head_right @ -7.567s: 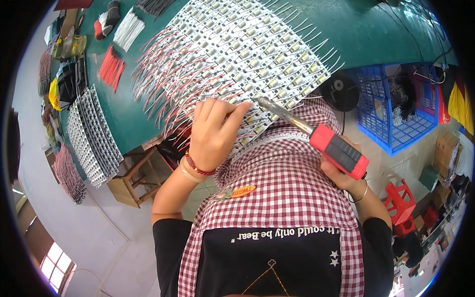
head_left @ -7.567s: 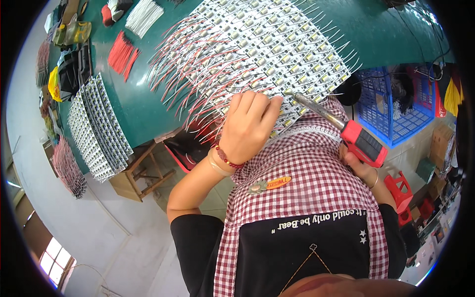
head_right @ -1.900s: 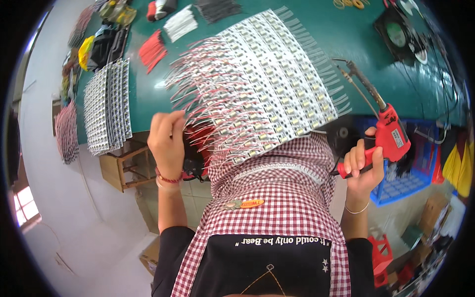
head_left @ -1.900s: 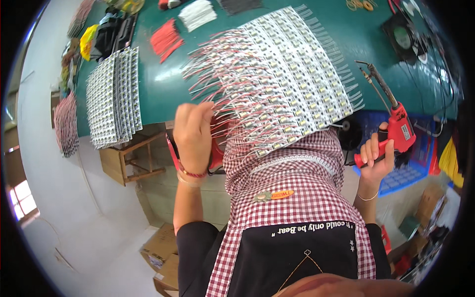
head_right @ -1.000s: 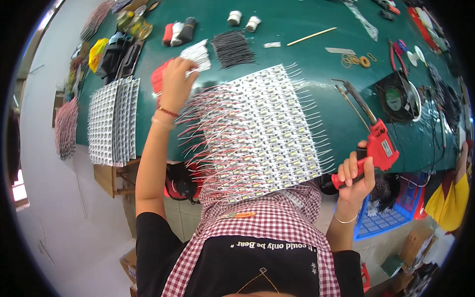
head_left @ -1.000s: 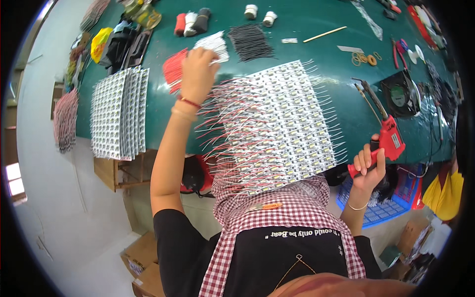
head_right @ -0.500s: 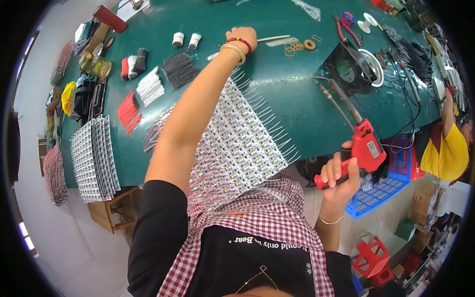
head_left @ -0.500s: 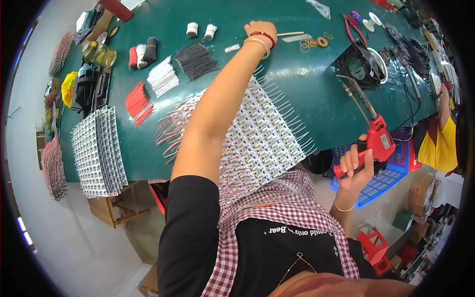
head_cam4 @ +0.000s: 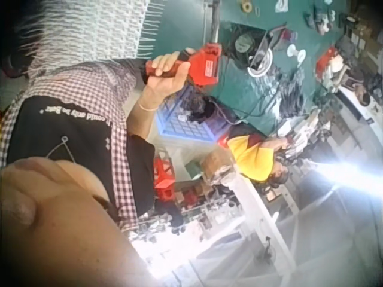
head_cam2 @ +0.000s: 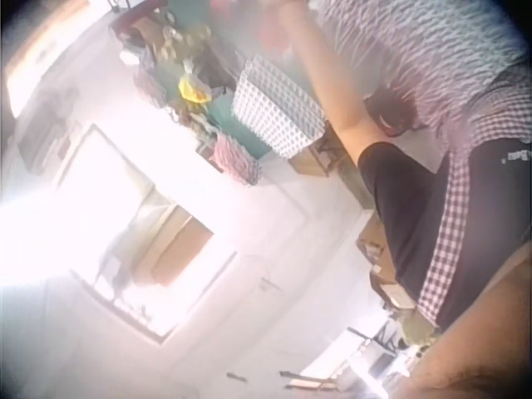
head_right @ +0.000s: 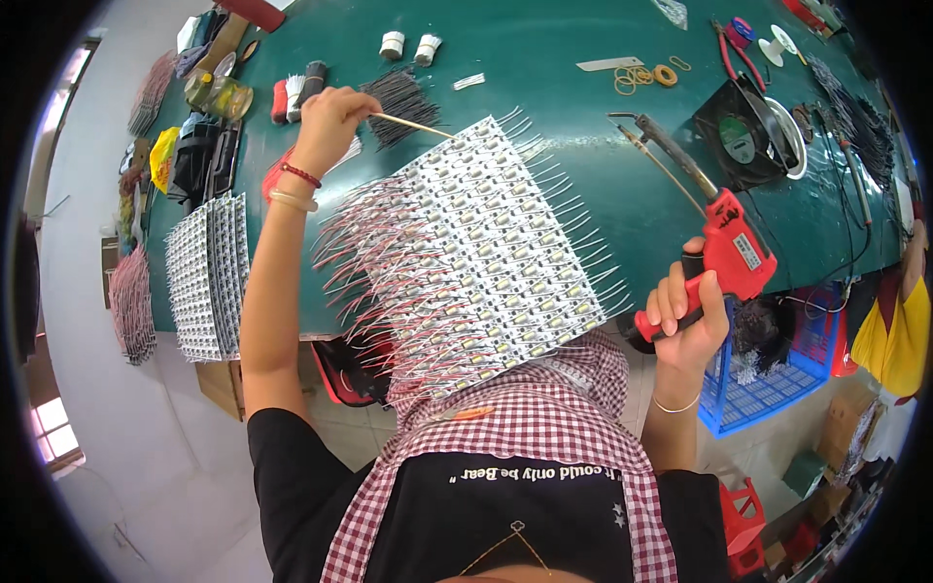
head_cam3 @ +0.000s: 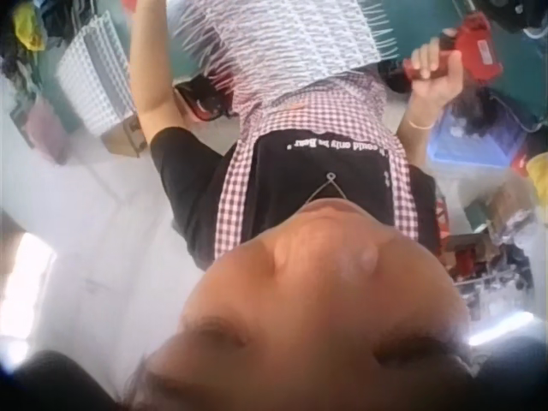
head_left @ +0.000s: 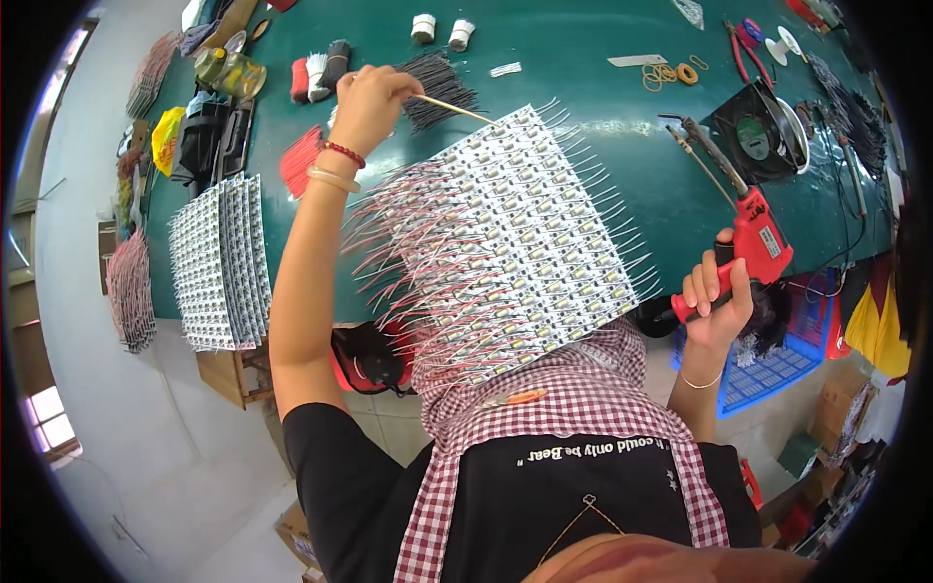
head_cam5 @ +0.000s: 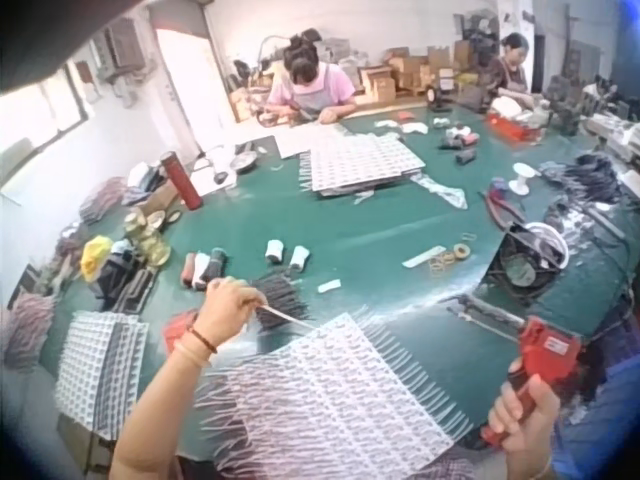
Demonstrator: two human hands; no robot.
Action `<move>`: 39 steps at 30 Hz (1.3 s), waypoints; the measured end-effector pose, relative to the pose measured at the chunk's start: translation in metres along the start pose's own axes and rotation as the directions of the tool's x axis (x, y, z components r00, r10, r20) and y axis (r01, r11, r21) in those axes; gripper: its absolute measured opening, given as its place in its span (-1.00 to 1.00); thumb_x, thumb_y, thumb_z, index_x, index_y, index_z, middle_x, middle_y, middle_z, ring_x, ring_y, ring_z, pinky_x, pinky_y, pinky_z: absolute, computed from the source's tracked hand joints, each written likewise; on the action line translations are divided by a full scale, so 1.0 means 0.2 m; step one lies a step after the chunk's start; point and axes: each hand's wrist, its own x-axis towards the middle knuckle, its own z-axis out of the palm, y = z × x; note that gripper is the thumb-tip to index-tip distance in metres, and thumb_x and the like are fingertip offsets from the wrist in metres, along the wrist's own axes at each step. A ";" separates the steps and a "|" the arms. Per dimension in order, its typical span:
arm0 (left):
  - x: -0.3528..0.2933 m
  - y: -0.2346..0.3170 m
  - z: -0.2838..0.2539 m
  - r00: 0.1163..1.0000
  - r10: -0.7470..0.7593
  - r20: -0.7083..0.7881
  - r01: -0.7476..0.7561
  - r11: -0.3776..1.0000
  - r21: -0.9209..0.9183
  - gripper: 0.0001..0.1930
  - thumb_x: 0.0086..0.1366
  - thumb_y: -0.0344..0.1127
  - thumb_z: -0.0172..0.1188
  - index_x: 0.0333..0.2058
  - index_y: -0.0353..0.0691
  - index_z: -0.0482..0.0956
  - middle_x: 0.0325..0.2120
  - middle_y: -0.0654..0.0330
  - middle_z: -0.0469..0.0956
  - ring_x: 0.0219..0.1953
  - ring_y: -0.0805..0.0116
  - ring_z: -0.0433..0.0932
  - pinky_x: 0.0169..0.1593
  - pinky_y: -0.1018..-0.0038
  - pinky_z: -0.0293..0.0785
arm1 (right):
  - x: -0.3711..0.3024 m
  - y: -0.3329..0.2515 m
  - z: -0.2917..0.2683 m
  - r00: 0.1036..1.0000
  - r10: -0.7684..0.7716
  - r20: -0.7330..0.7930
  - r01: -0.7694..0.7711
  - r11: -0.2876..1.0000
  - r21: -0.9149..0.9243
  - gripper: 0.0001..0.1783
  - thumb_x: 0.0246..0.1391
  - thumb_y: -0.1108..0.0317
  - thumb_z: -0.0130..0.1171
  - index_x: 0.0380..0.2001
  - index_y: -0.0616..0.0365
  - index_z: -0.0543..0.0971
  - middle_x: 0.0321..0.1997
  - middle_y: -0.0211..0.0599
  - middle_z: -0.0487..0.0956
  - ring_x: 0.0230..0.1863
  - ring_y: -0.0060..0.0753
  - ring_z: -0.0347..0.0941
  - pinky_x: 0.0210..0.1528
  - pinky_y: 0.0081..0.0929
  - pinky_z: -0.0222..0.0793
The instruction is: The person uses a soldering iron to attach small wires to a large LED panel. They repeatedly pick up individual wires, position them on the panel, and apply heat with the soldering iron to secure them. The person also uses a wooden stick to adjust the wires on the panel.
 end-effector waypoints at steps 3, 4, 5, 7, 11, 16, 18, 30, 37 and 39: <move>-0.05 0.00 0.06 1.000 0.002 -0.024 -0.002 0.999 -0.035 -0.87 0.23 -0.37 0.15 -0.36 -0.03 0.69 -0.52 0.28 0.50 -0.29 0.23 0.46 -0.12 0.29 0.30 | 0.00 0.03 0.03 1.000 0.023 0.000 -0.023 1.000 -0.002 -0.58 0.34 0.13 -0.06 0.07 0.22 0.28 -0.68 -0.45 0.27 -0.77 -0.61 0.14 -0.59 -0.56 0.25; -0.05 0.00 0.07 1.000 -0.009 -0.016 0.008 0.999 -0.049 -0.87 0.23 -0.38 0.15 -0.36 -0.03 0.69 -0.52 0.27 0.50 -0.29 0.23 0.46 -0.12 0.29 0.30 | 0.00 0.03 0.03 1.000 0.021 0.000 -0.021 1.000 -0.004 -0.59 0.34 0.14 -0.06 0.07 0.22 0.28 -0.68 -0.45 0.27 -0.77 -0.61 0.14 -0.59 -0.56 0.25; -0.05 0.00 0.09 1.000 -0.018 -0.008 0.018 0.998 -0.062 -0.87 0.23 -0.38 0.15 -0.36 -0.04 0.69 -0.52 0.27 0.50 -0.29 0.23 0.46 -0.12 0.29 0.31 | 0.00 0.03 0.03 1.000 0.019 -0.001 -0.019 1.000 -0.005 -0.59 0.34 0.14 -0.06 0.06 0.22 0.29 -0.68 -0.45 0.27 -0.77 -0.61 0.14 -0.60 -0.56 0.25; -0.04 -0.02 0.08 1.000 -0.027 0.016 0.027 0.998 -0.060 -0.87 0.23 -0.38 0.15 -0.36 -0.04 0.68 -0.51 0.27 0.51 -0.29 0.23 0.46 -0.11 0.30 0.30 | -0.02 0.02 0.04 1.000 0.004 -0.013 -0.004 1.000 -0.018 -0.59 0.34 0.14 -0.06 0.06 0.22 0.29 -0.68 -0.45 0.27 -0.77 -0.61 0.14 -0.60 -0.56 0.25; -0.03 -0.06 0.08 1.000 -0.020 0.016 0.020 0.998 -0.058 -0.87 0.23 -0.37 0.15 -0.37 -0.05 0.68 -0.48 0.27 0.54 -0.28 0.24 0.46 -0.09 0.30 0.30 | -0.05 0.00 0.04 0.998 -0.026 -0.059 0.024 0.999 -0.040 -0.60 0.34 0.15 -0.06 0.06 0.22 0.29 -0.68 -0.45 0.26 -0.77 -0.61 0.14 -0.59 -0.57 0.25; -0.01 -0.04 0.09 0.999 0.008 0.044 -0.005 0.996 -0.087 -0.88 0.23 -0.36 0.15 -0.37 -0.07 0.68 -0.46 0.27 0.56 -0.28 0.23 0.46 -0.08 0.30 0.31 | -0.06 0.00 0.03 0.996 -0.021 -0.088 0.018 0.999 -0.031 -0.60 0.34 0.16 -0.05 0.06 0.22 0.29 -0.68 -0.45 0.26 -0.77 -0.62 0.13 -0.58 -0.57 0.26; -0.01 -0.06 0.10 0.999 0.001 0.035 0.003 0.995 -0.102 -0.89 0.23 -0.36 0.15 -0.37 -0.07 0.68 -0.46 0.27 0.56 -0.28 0.23 0.46 -0.09 0.30 0.32 | -0.06 0.01 0.04 0.996 -0.011 -0.090 0.008 1.000 -0.027 -0.61 0.34 0.16 -0.05 0.06 0.22 0.29 -0.67 -0.45 0.26 -0.76 -0.62 0.14 -0.57 -0.56 0.27; -0.01 -0.10 0.11 1.000 -0.011 0.027 0.014 0.995 -0.102 -0.88 0.23 -0.35 0.15 -0.36 -0.08 0.69 -0.49 0.23 0.54 -0.30 0.18 0.46 -0.14 0.28 0.34 | -0.03 0.02 0.05 0.997 -0.016 -0.071 0.013 0.999 -0.044 -0.61 0.34 0.16 -0.05 0.05 0.22 0.30 -0.67 -0.46 0.26 -0.76 -0.63 0.14 -0.58 -0.58 0.24; 0.00 -0.11 0.10 0.991 -0.065 0.114 0.078 0.990 -0.115 -0.86 0.24 -0.33 0.14 -0.37 -0.02 0.70 -0.46 0.27 0.58 -0.22 0.21 0.47 -0.02 0.24 0.27 | -0.03 0.02 0.05 0.995 -0.015 -0.095 0.010 0.998 -0.055 -0.62 0.34 0.16 -0.06 0.05 0.22 0.30 -0.67 -0.47 0.26 -0.76 -0.64 0.13 -0.57 -0.58 0.24; 0.00 -0.10 0.10 0.989 -0.064 0.136 0.081 0.988 -0.128 -0.86 0.25 -0.33 0.14 -0.37 -0.02 0.69 -0.44 0.28 0.59 -0.21 0.21 0.47 0.01 0.24 0.26 | -0.02 0.02 0.05 0.994 -0.013 -0.107 0.007 0.999 -0.054 -0.62 0.34 0.16 -0.06 0.05 0.22 0.30 -0.67 -0.47 0.26 -0.76 -0.64 0.13 -0.57 -0.58 0.24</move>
